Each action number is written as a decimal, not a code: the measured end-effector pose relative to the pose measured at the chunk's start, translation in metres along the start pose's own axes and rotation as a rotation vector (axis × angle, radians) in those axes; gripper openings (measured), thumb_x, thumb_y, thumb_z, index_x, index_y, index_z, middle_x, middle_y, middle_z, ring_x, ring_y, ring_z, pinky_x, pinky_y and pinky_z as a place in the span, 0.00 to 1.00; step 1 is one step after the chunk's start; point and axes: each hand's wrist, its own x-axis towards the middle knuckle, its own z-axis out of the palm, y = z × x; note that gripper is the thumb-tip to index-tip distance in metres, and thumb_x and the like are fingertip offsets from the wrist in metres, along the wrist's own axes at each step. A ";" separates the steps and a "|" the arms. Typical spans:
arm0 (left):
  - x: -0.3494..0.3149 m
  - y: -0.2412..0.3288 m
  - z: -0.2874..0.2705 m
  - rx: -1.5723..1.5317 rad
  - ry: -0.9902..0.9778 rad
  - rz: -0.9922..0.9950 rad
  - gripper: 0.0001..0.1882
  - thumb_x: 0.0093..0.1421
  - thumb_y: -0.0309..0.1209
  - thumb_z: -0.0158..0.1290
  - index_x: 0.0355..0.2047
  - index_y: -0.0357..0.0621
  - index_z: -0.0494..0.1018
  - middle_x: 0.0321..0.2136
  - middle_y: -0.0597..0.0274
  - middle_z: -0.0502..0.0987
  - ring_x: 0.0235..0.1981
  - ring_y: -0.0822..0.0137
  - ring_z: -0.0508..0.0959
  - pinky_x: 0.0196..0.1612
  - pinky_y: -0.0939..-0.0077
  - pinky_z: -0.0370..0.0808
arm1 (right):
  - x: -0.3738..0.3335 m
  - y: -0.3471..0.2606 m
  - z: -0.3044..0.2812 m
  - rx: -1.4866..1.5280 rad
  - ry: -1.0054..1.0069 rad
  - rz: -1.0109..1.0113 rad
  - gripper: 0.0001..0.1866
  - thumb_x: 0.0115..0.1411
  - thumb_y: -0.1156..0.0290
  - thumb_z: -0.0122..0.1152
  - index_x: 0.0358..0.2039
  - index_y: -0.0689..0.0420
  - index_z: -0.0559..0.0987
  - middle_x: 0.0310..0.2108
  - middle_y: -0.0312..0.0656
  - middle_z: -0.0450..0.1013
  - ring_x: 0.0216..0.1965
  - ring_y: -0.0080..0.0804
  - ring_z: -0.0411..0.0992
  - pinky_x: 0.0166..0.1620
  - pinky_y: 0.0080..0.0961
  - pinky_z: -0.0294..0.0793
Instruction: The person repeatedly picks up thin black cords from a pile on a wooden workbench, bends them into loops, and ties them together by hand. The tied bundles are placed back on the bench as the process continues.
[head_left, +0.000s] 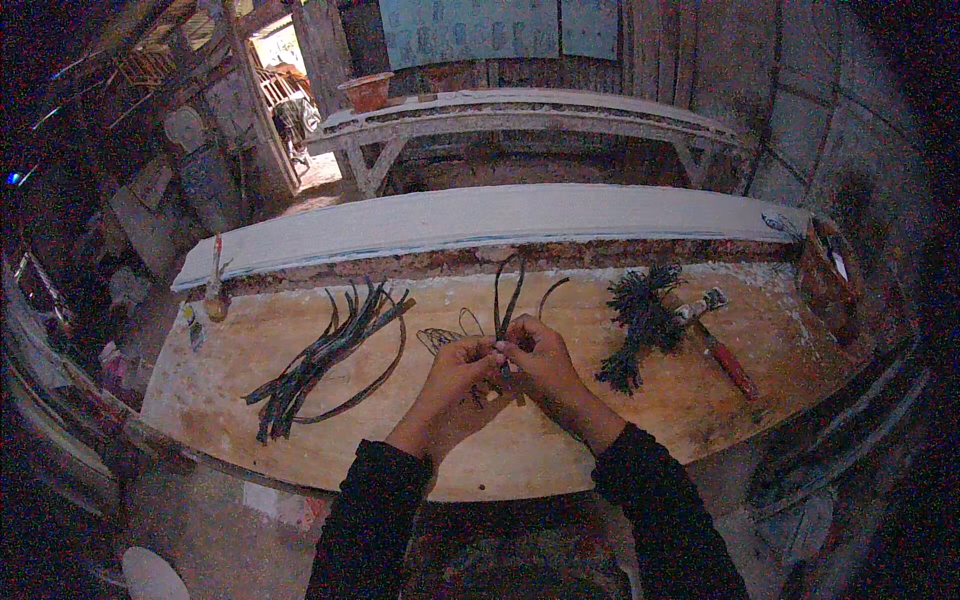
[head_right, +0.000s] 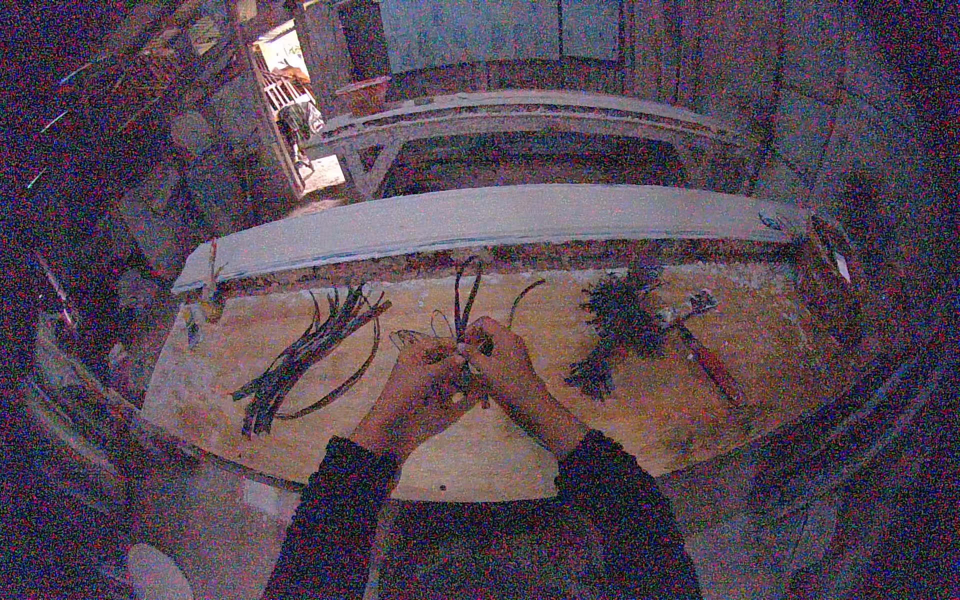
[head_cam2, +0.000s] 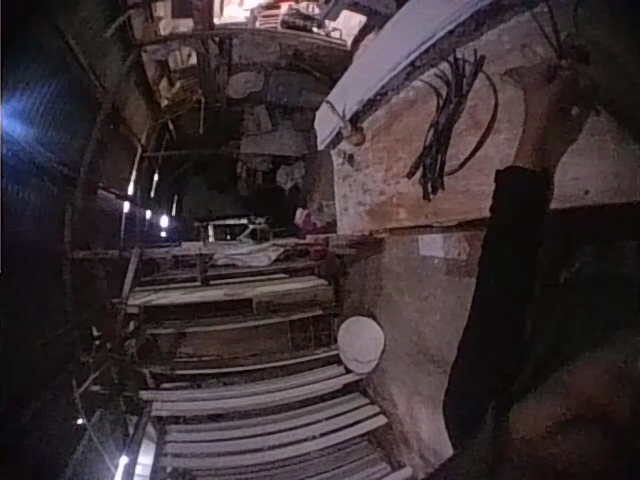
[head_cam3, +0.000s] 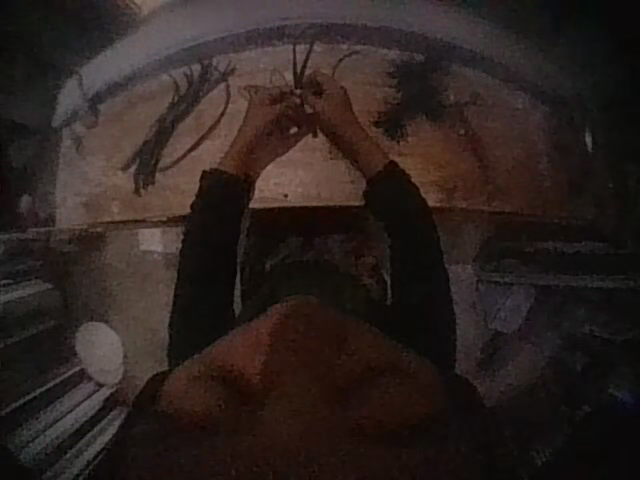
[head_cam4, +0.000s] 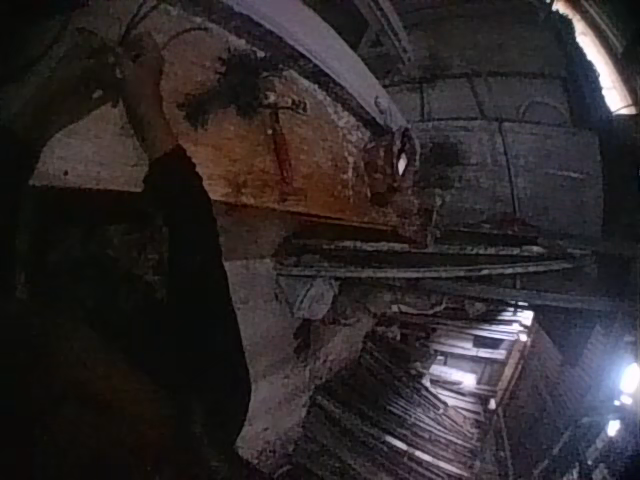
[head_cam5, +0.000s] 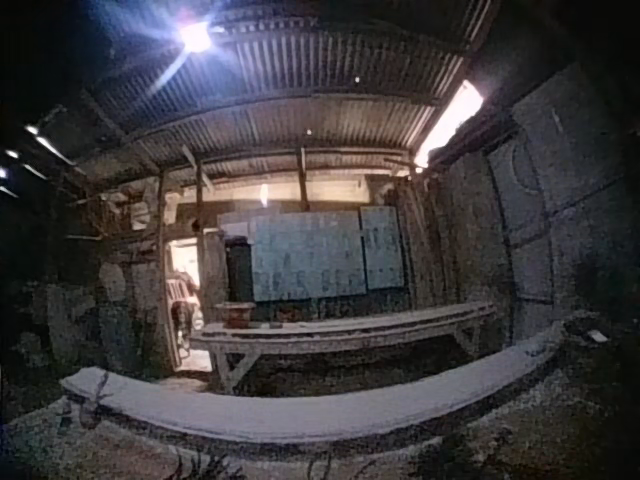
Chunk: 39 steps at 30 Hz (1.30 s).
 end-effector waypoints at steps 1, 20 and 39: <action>0.004 -0.003 -0.008 0.013 -0.022 0.006 0.08 0.56 0.24 0.50 0.37 0.40 0.71 0.25 0.63 0.74 0.24 0.70 0.76 0.28 0.71 0.75 | 0.000 -0.001 0.001 -0.003 -0.004 0.004 0.08 0.52 0.72 0.59 0.32 0.59 0.72 0.28 0.40 0.72 0.31 0.29 0.71 0.36 0.27 0.71; 0.007 0.003 -0.006 -0.218 0.099 0.082 0.03 0.56 0.24 0.48 0.30 0.42 0.66 0.20 0.63 0.70 0.20 0.69 0.74 0.20 0.75 0.75 | -0.015 -0.028 0.007 0.076 0.026 0.139 0.05 0.49 0.76 0.62 0.27 0.62 0.76 0.26 0.38 0.73 0.30 0.23 0.71 0.33 0.22 0.71; 0.001 0.003 -0.005 -0.149 0.084 0.172 0.04 0.57 0.27 0.52 0.31 0.41 0.69 0.27 0.60 0.75 0.25 0.69 0.76 0.26 0.74 0.75 | -0.011 -0.021 0.006 -0.051 0.076 0.076 0.05 0.51 0.77 0.59 0.29 0.64 0.77 0.28 0.41 0.74 0.31 0.26 0.72 0.36 0.22 0.71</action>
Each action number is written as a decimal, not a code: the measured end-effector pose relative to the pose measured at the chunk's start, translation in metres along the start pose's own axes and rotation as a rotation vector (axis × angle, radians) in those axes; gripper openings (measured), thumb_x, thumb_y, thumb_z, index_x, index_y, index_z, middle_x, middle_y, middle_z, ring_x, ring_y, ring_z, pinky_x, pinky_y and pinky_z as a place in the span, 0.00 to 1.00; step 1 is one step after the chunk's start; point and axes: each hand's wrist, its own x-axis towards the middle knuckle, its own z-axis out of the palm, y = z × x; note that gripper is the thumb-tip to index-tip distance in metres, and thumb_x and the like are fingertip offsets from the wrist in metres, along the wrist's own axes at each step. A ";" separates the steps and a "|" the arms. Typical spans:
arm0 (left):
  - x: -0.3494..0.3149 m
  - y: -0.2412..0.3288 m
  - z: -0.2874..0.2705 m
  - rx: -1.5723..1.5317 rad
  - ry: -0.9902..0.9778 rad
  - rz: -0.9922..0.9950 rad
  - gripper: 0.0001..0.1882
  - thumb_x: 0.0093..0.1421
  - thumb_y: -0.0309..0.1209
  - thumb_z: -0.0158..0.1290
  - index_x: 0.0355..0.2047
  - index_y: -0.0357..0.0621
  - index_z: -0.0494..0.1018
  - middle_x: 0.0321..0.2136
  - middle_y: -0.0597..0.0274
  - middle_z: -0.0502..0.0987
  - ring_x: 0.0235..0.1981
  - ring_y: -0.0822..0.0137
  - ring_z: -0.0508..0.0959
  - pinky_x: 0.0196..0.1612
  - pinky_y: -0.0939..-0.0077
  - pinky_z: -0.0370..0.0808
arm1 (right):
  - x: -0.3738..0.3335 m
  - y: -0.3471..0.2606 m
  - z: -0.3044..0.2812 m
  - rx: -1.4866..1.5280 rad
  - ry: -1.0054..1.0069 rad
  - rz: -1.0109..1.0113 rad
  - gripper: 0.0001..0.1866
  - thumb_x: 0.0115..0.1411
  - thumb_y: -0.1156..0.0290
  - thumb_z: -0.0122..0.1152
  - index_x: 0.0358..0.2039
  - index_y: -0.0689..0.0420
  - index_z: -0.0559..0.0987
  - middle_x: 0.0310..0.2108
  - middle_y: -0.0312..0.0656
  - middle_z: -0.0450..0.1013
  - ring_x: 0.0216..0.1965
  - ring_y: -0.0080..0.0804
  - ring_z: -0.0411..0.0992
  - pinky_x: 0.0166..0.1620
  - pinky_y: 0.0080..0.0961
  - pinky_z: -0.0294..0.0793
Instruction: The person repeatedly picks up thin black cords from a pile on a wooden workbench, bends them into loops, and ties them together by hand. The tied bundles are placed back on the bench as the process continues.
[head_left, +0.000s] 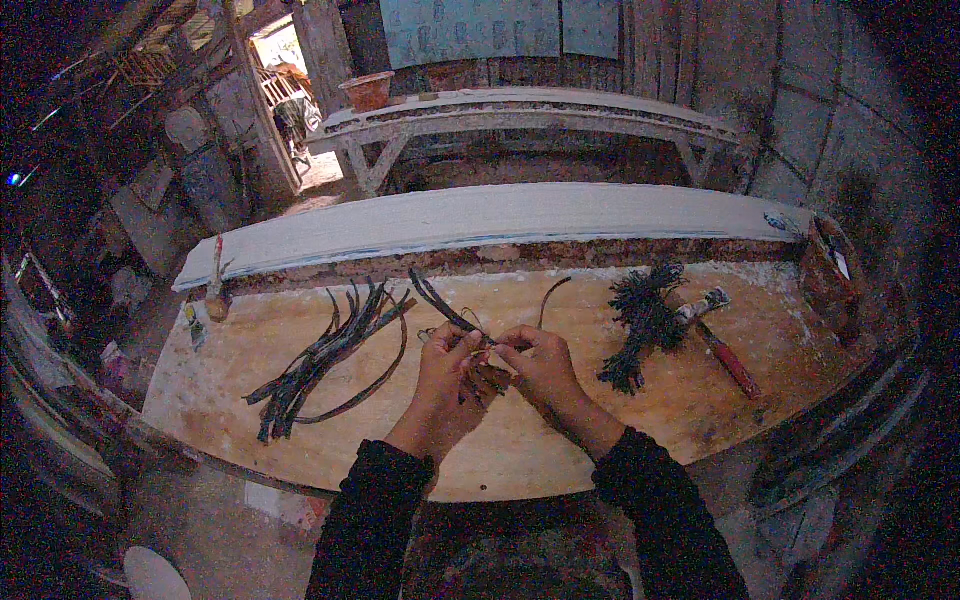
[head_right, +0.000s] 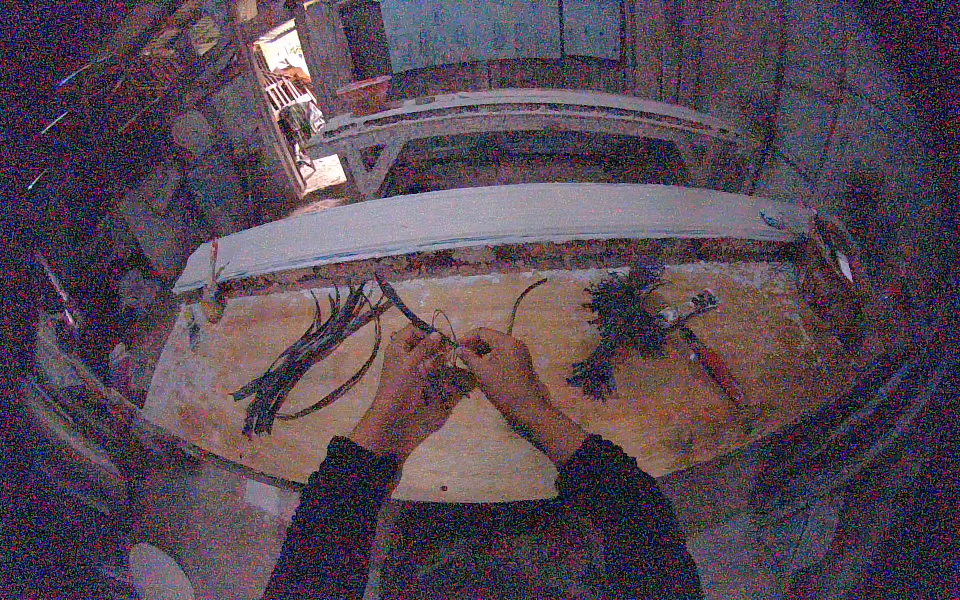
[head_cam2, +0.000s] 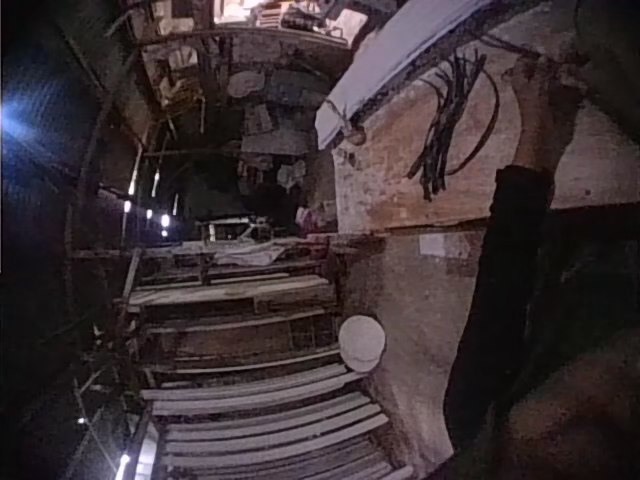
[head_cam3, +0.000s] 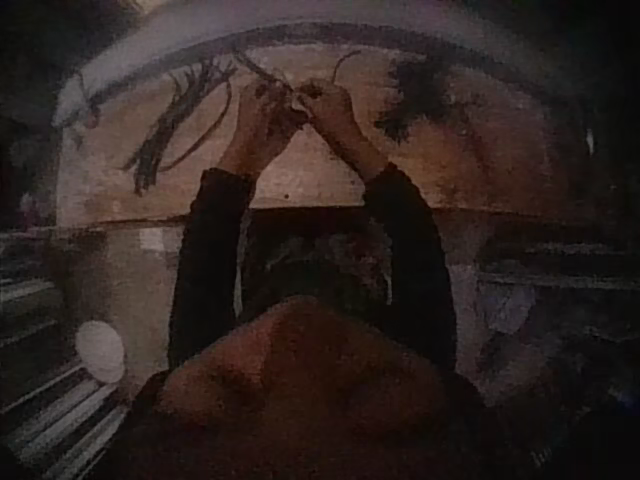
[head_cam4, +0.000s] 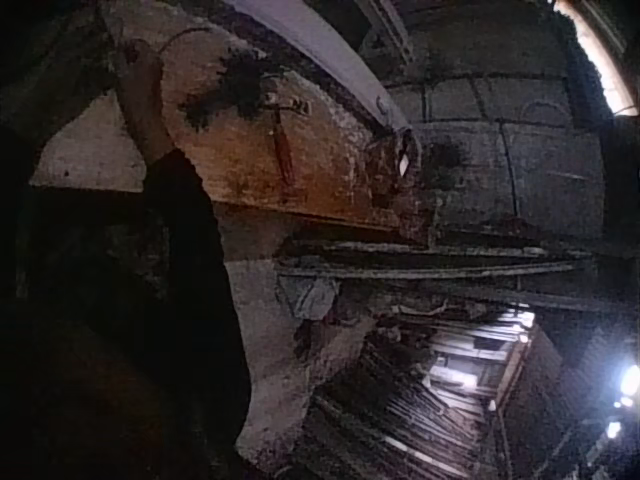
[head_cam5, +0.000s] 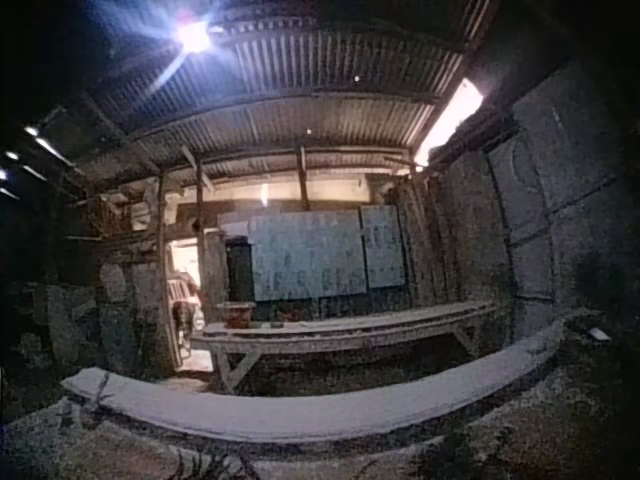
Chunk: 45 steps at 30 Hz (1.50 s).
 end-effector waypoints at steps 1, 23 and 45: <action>0.011 -0.005 -0.014 0.036 -0.014 0.037 0.05 0.57 0.27 0.52 0.32 0.41 0.69 0.28 0.60 0.75 0.26 0.69 0.76 0.27 0.75 0.75 | 0.000 -0.002 0.001 -0.001 0.000 -0.004 0.05 0.51 0.77 0.59 0.29 0.64 0.77 0.28 0.41 0.74 0.31 0.26 0.72 0.36 0.22 0.71; 0.016 -0.001 -0.023 0.199 -0.095 0.110 0.06 0.56 0.23 0.51 0.30 0.45 0.65 0.25 0.61 0.73 0.22 0.71 0.74 0.20 0.79 0.72 | 0.003 -0.004 -0.010 0.423 -0.232 0.223 0.09 0.56 0.67 0.54 0.33 0.58 0.73 0.28 0.38 0.70 0.30 0.29 0.70 0.28 0.27 0.73; 0.021 0.003 -0.031 0.156 -0.158 -0.126 0.17 0.49 0.23 0.59 0.34 0.49 0.61 0.26 0.63 0.74 0.27 0.71 0.75 0.25 0.79 0.72 | -0.022 -0.038 -0.011 0.158 -0.289 -0.284 0.12 0.49 0.80 0.58 0.37 0.57 0.74 0.35 0.43 0.71 0.37 0.32 0.71 0.41 0.25 0.71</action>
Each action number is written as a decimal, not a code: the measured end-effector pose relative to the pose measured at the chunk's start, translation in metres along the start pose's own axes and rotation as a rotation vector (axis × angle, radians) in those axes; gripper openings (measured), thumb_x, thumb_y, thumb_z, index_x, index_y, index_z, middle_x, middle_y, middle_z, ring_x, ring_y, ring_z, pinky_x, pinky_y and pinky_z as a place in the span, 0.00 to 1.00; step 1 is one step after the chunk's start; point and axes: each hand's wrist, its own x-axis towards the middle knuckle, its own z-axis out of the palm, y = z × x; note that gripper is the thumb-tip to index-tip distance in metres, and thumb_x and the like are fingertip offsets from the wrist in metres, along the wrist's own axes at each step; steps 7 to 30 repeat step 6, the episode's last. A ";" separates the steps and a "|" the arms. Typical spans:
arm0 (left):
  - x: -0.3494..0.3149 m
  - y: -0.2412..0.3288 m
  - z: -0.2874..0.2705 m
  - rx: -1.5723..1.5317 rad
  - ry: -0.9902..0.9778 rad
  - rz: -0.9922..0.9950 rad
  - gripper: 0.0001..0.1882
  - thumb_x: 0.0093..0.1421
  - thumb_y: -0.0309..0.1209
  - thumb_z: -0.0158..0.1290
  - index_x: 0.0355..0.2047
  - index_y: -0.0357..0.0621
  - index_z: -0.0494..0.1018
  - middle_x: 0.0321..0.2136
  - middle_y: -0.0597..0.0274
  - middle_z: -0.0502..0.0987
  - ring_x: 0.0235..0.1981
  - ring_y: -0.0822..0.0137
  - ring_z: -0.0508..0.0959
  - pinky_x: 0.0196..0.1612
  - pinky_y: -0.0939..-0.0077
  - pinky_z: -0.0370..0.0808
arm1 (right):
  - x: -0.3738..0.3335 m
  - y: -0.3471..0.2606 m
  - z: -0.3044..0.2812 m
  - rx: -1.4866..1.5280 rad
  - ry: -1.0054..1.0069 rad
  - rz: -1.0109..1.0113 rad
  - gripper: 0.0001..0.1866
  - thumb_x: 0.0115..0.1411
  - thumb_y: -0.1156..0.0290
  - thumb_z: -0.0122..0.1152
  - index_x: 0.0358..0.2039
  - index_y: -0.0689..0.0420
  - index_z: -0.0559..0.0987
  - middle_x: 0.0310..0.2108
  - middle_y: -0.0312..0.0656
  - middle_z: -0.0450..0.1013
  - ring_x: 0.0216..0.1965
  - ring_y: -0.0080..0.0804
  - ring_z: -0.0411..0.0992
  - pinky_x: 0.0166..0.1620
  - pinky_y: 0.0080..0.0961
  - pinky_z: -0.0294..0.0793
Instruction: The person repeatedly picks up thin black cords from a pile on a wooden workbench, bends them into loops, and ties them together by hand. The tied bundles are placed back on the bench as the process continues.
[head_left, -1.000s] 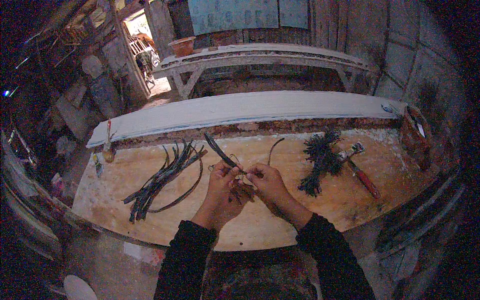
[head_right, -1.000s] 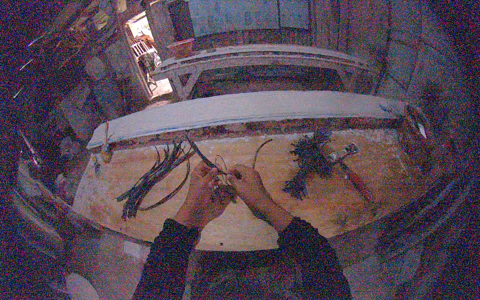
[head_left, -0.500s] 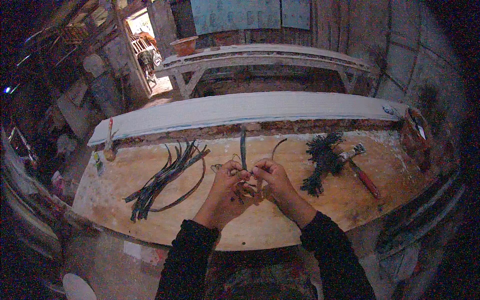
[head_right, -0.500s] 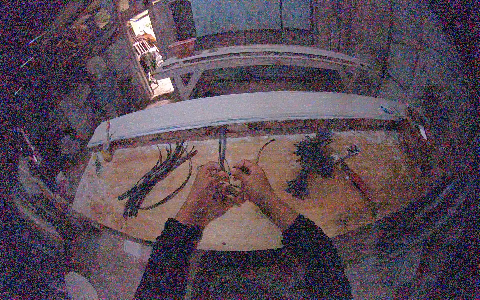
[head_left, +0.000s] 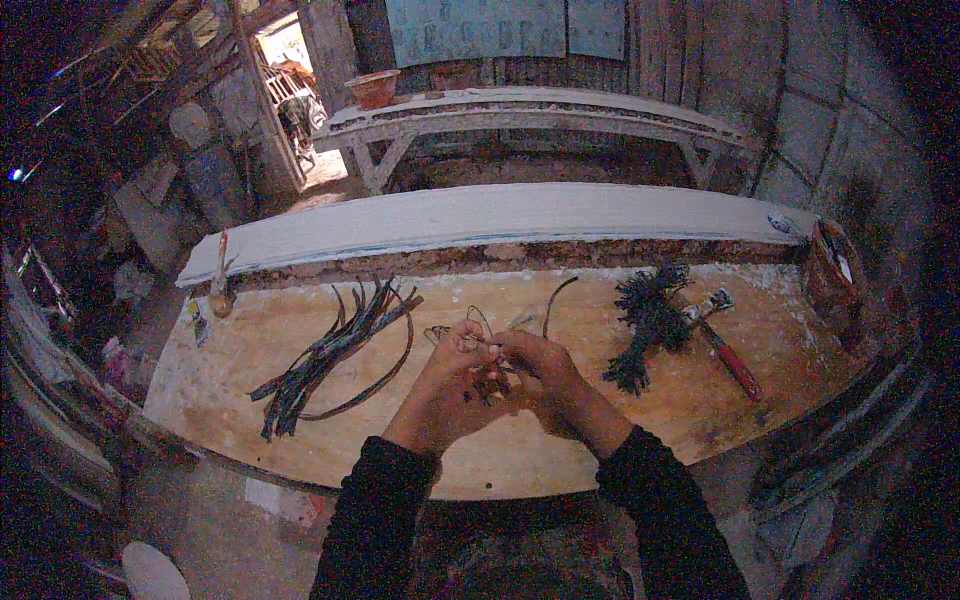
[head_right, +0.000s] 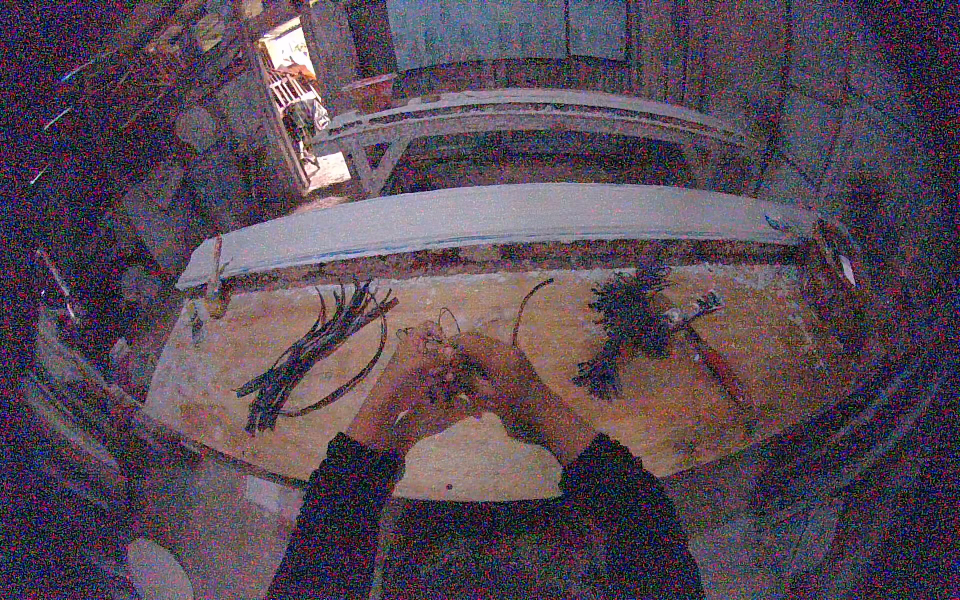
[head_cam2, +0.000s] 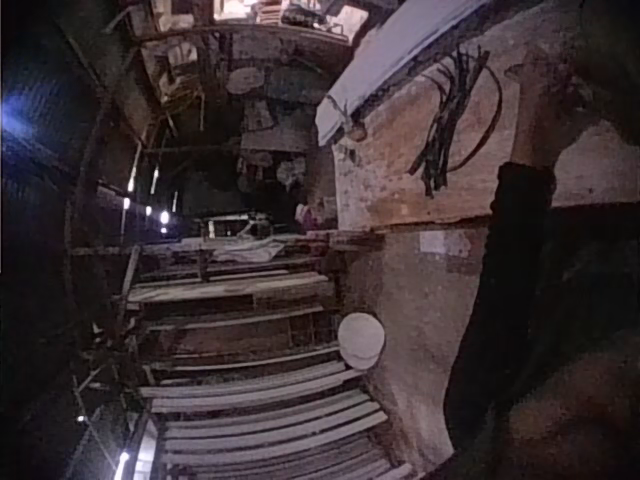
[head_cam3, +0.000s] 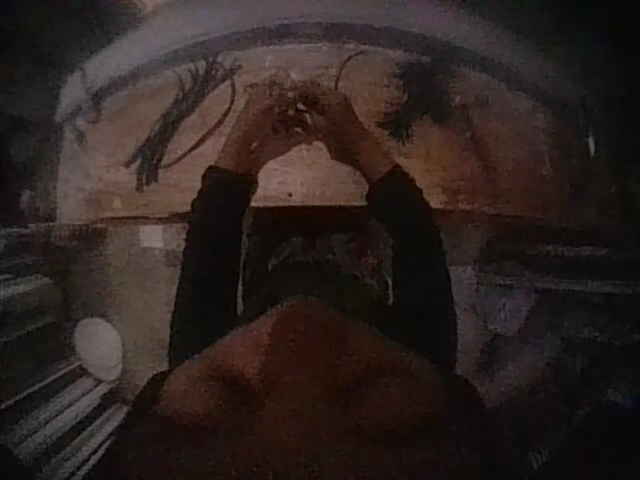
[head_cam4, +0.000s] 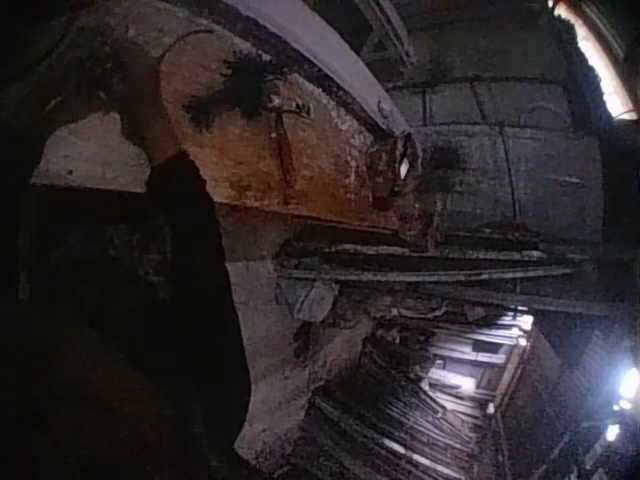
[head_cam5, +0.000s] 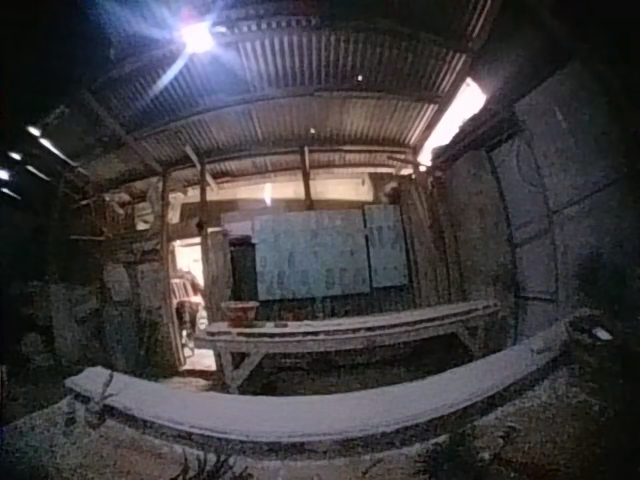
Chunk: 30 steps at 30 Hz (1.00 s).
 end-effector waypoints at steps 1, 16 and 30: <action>-0.005 0.004 0.007 0.005 0.034 -0.003 0.18 0.49 0.23 0.59 0.34 0.49 0.61 0.27 0.63 0.74 0.27 0.71 0.75 0.25 0.79 0.72 | -0.001 0.000 0.002 0.028 0.023 0.032 0.13 0.49 0.79 0.58 0.38 0.57 0.74 0.34 0.43 0.71 0.36 0.33 0.72 0.40 0.25 0.71; -0.004 0.004 0.018 0.067 0.034 0.143 0.19 0.48 0.21 0.59 0.35 0.50 0.61 0.28 0.64 0.73 0.26 0.70 0.75 0.27 0.77 0.74 | 0.006 0.047 -0.012 -0.352 0.096 -0.160 0.13 0.53 0.77 0.56 0.41 0.56 0.73 0.36 0.43 0.70 0.38 0.32 0.71 0.42 0.25 0.70; -0.004 0.004 0.018 0.067 0.034 0.143 0.19 0.48 0.21 0.59 0.35 0.50 0.61 0.28 0.64 0.73 0.26 0.70 0.75 0.27 0.77 0.74 | 0.006 0.047 -0.012 -0.352 0.096 -0.160 0.13 0.53 0.77 0.56 0.41 0.56 0.73 0.36 0.43 0.70 0.38 0.32 0.71 0.42 0.25 0.70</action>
